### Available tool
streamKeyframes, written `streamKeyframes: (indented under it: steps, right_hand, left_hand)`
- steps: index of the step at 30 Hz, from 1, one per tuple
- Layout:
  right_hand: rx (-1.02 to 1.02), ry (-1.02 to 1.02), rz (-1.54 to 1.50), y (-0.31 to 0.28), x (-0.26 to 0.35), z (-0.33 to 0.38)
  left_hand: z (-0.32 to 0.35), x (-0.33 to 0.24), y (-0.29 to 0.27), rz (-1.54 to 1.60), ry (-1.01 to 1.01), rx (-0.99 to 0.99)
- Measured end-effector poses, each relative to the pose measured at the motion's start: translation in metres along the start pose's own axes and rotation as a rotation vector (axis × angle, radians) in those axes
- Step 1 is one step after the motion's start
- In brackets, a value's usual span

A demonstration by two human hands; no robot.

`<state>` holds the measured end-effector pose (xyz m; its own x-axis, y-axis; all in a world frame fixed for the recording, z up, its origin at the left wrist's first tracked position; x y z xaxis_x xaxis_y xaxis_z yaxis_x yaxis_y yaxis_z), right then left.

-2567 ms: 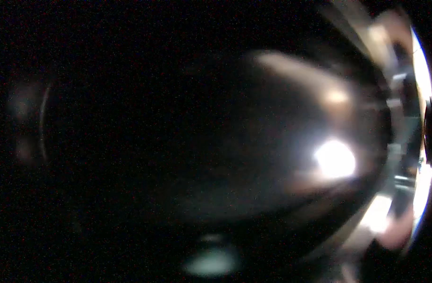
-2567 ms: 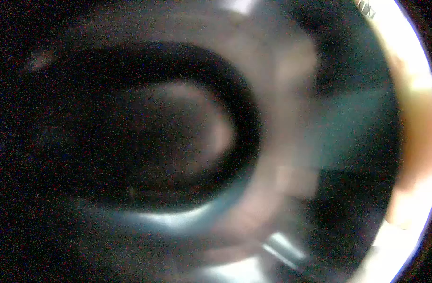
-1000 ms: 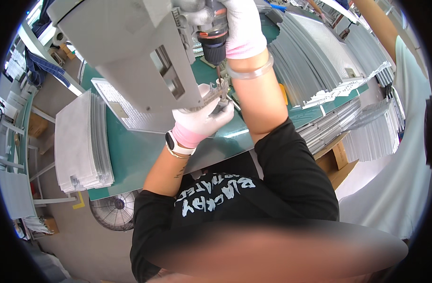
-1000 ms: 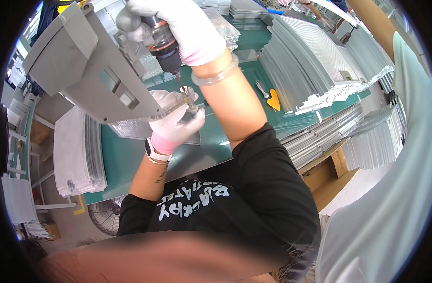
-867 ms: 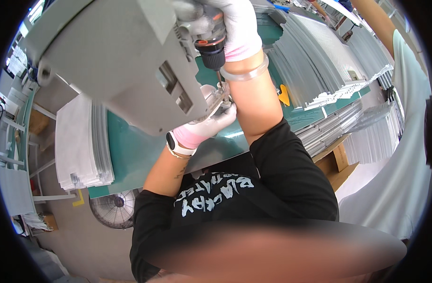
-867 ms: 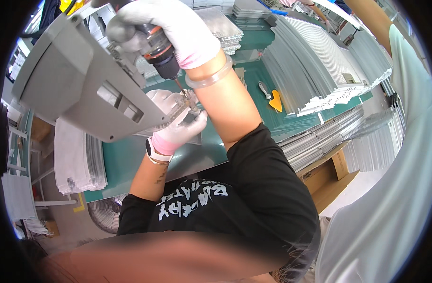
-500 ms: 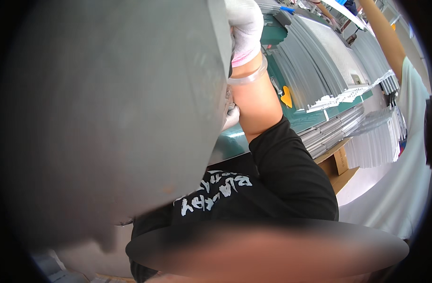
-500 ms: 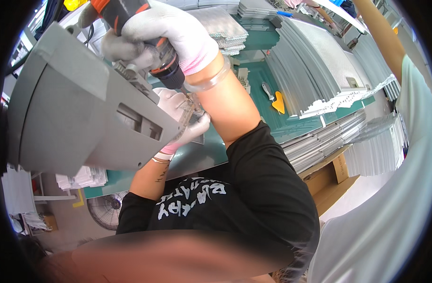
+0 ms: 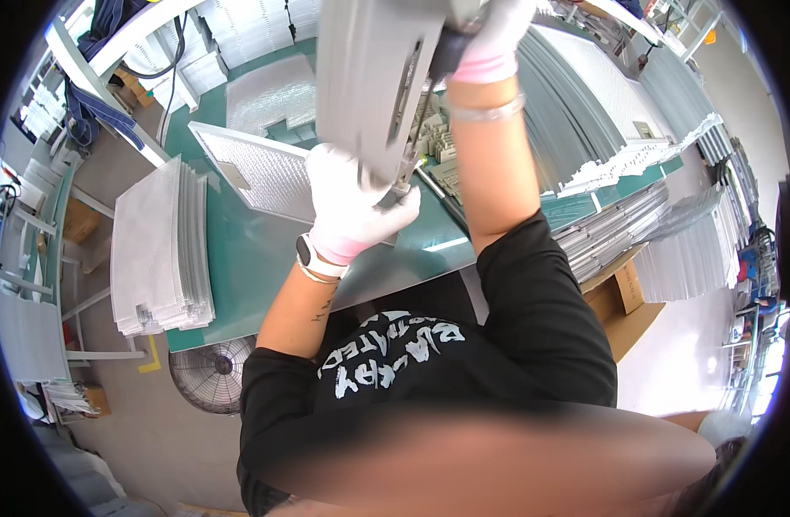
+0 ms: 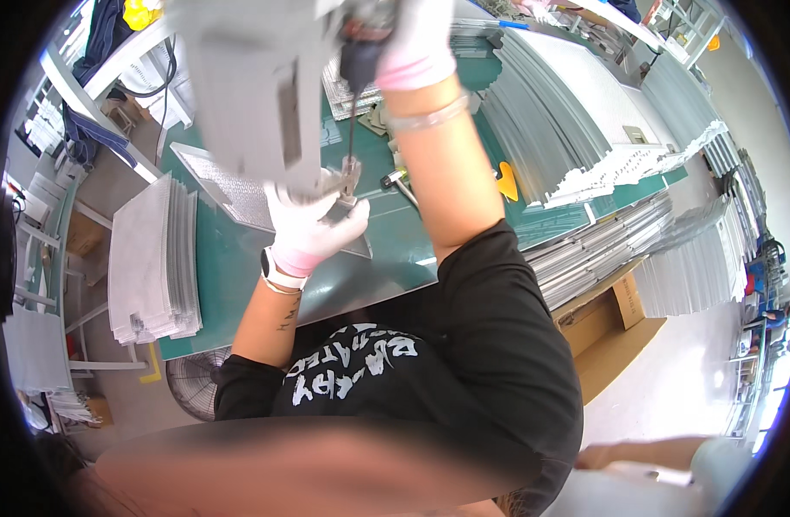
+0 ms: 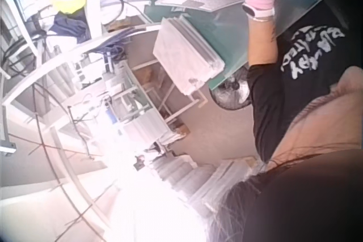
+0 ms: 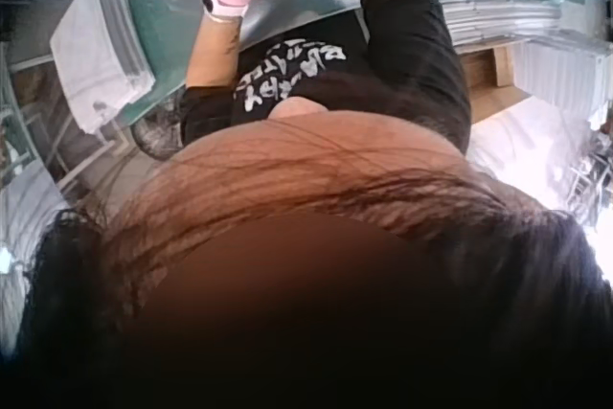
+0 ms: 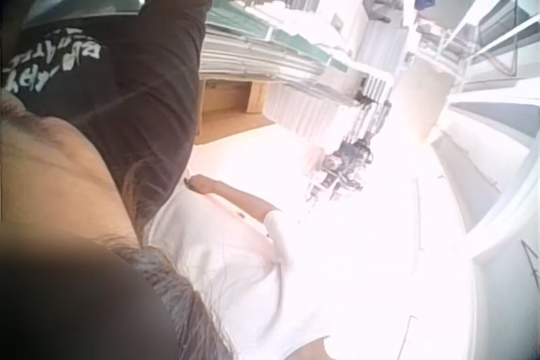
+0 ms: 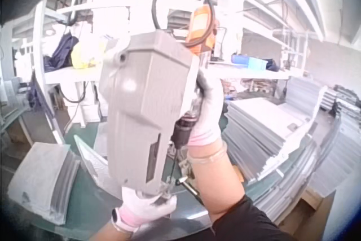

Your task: Assembling metal mesh filter panels by attaching frames and clips using a drill and hammer.

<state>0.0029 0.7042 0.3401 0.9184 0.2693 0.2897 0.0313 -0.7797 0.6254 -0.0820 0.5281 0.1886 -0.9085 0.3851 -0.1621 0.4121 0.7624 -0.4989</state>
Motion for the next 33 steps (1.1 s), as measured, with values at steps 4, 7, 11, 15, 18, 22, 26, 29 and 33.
streamKeyframes:
  steps: [4,7,11,15,18,22,26,29,33]
  right_hand:
    - [-0.054,0.012,-0.198,0.033,0.039,-0.003]
    - [0.0,-0.016,0.439,0.019,0.058,-0.001]
    - [0.025,0.116,0.323,0.023,0.046,0.01]
    - [-0.141,0.105,0.304,0.02,0.025,0.022]
    - [0.012,0.121,0.291,0.016,0.026,0.033]
    - [0.065,0.237,0.185,0.021,0.02,0.051]
    - [-0.014,0.233,0.069,0.014,0.018,0.061]
    - [-0.02,0.184,0.161,0.022,0.02,0.062]
    - [0.615,0.07,-0.018,-0.012,0.017,0.037]
  left_hand:
    - [0.006,-0.013,-0.029,0.001,0.094,0.192]
    - [0.033,-0.036,-0.074,-0.057,0.2,0.518]
    - [0.156,-0.007,-0.106,0.251,0.135,0.892]
    - [0.25,-0.014,-0.106,0.028,0.146,1.289]
    - [0.215,-0.004,-0.094,0.14,0.006,1.368]
    - [0.106,0.019,-0.077,-0.504,-0.188,0.563]
    - [0.112,0.076,-0.039,-0.441,-0.465,0.555]
    - [0.104,0.084,-0.029,-0.345,-0.51,0.623]
    - [0.064,0.055,-0.046,-0.3,-0.348,0.419]
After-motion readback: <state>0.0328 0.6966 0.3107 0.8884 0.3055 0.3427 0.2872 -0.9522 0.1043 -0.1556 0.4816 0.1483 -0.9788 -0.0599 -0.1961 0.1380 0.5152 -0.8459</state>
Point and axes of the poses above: each hand's wrist, its own z-axis away from the middle knuckle, its own y-axis out of the palm, x = y × z, the point moved 2 cm from there along -z, towards the middle knuckle, and after that the axes turned 5 degrees about x, right-handed, at the moved point
